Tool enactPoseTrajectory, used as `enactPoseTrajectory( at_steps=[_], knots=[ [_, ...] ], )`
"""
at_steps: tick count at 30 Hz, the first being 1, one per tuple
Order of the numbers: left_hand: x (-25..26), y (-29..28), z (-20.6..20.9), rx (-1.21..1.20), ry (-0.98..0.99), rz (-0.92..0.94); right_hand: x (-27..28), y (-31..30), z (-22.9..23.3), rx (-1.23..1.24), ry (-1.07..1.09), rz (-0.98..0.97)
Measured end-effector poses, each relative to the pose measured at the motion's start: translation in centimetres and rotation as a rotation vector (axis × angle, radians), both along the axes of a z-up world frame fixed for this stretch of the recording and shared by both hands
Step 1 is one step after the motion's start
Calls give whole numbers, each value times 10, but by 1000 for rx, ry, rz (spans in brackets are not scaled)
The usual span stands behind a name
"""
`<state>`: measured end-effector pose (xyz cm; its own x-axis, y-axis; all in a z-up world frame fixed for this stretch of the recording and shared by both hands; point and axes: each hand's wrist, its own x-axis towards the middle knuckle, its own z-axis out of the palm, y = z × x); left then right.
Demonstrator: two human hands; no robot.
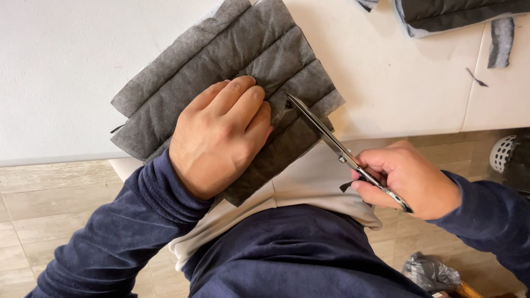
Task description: Cutting quilted fabric pieces and creating internal slots using scissors on a workshop table.
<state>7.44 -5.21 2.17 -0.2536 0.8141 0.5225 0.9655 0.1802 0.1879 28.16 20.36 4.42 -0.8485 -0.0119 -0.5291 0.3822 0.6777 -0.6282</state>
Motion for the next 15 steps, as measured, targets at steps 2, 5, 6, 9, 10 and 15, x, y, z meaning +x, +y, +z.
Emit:
enactPoseTrajectory(
  at_steps=[2,5,6,9,10,15],
  knots=[
    [0,-1,0,3,-2,-1,1,-1,0,-5,10,12],
    [0,-2,-3,10,-16,-4,3,1,3,3,12,16],
    [0,-2,-3,10,-31,-4,4,2,5,12,2,11],
    [-1,-4,-5,33,-69,-14,6,3,20,97,-71,-64],
    [-2,-4,-5,33,-69,-13,12,8,18,98,-71,-62],
    [-8,-8,-12,-30,-150,-83,36,19,10,284,236,-54]
  ],
)
